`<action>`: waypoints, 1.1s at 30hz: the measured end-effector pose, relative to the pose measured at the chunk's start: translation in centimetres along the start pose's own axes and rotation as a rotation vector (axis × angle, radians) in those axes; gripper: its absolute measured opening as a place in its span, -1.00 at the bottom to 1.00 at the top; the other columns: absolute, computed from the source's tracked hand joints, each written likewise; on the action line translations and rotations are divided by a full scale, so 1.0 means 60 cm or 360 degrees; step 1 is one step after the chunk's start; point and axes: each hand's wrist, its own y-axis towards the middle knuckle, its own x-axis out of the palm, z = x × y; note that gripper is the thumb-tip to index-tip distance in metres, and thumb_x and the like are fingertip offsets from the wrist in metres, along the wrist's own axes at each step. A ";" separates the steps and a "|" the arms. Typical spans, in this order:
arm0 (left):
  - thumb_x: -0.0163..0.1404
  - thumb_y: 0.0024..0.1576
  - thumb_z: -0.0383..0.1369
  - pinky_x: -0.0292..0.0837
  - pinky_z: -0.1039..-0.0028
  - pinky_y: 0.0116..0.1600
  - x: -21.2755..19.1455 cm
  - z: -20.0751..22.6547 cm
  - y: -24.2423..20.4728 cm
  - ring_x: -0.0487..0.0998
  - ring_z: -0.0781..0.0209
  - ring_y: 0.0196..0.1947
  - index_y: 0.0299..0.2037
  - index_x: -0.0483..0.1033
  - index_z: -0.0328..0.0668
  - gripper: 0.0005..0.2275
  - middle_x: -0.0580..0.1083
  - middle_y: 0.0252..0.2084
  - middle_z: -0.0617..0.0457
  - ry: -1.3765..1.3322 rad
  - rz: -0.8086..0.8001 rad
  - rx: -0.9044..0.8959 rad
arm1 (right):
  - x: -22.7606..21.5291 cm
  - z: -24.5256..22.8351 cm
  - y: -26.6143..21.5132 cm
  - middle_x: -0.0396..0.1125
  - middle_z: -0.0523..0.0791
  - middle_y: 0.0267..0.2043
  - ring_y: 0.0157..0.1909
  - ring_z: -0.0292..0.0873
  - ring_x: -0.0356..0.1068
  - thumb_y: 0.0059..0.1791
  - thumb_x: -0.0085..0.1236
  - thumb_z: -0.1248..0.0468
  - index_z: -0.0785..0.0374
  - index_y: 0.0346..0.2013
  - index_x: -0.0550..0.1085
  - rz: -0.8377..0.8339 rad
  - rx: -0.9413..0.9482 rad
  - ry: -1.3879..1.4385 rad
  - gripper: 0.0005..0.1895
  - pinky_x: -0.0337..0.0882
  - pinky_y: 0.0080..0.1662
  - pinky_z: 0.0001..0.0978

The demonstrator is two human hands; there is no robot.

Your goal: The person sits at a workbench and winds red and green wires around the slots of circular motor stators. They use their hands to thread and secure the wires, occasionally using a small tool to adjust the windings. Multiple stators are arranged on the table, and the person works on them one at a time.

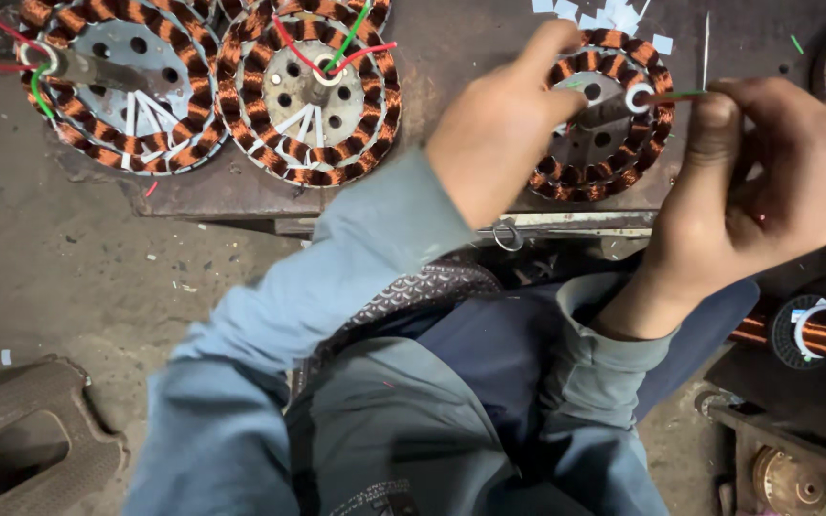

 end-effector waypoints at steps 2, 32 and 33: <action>0.07 0.00 -0.50 0.56 0.20 -0.09 0.014 0.002 0.015 0.53 -0.06 -0.09 -0.40 0.56 -0.34 -0.95 0.39 0.13 -0.11 0.0248 -0.0221 -0.0040 | -0.008 0.010 0.001 0.30 -0.07 -0.13 -0.18 -0.21 0.21 0.23 0.30 0.31 0.38 -0.05 0.54 -0.0150 -0.0110 0.0107 -0.84 0.21 -0.16 -0.43; 0.03 0.15 -0.46 0.54 0.30 -0.11 0.018 -0.077 0.013 0.51 0.03 -0.08 -0.09 0.51 -0.30 -0.84 0.44 -0.08 -0.03 0.0251 -0.0380 0.0542 | 0.073 0.115 -0.008 0.36 -0.19 0.07 0.08 -0.36 0.29 0.26 0.27 0.33 0.36 0.19 0.41 -0.0722 0.0502 0.1028 -0.73 0.31 0.18 -0.52; 0.03 0.15 -0.46 0.54 0.30 -0.11 0.018 -0.076 0.014 0.51 0.04 -0.07 -0.11 0.51 -0.29 -0.85 0.44 -0.10 -0.02 0.0266 -0.0392 0.0549 | 0.074 0.115 -0.008 0.37 -0.18 0.09 0.12 -0.35 0.32 0.25 0.26 0.33 0.36 0.18 0.40 -0.0715 0.0487 0.1080 -0.73 0.33 0.22 -0.51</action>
